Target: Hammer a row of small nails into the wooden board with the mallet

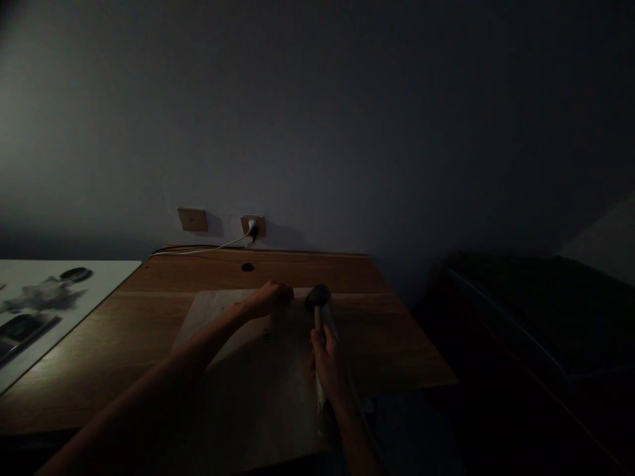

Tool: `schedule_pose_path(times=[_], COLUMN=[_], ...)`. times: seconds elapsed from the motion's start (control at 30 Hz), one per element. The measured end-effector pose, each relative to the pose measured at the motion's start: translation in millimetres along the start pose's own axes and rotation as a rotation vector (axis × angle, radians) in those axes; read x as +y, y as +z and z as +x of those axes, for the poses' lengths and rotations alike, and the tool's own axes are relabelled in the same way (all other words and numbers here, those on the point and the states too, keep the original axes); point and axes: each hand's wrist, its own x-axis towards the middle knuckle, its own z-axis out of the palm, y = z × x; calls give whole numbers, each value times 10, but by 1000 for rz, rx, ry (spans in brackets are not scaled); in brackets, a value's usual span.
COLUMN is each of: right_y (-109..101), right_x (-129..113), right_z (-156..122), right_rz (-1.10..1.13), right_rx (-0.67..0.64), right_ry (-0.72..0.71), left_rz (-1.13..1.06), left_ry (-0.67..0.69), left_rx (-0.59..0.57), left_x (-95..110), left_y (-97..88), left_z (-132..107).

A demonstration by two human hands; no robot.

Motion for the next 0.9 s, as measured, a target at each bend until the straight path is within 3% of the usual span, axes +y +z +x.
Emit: schedule_pose_path(times=[0.17,0.53,0.9], right_y=[-7,0,19], right_x=[-21,-60,-292], right_z=[-8,-26,-140], right_rz=[-2,31,66], right_rx=[-11,-5,-120], right_ry=[23,41,36], left_rz=[-30,-180,-300], left_ry=[-3,-183,-145], left_rx=[9,97,124], left_x=[-11,-51,-35], left_y=[52,223,181], left_z=[-31,-74,-144])
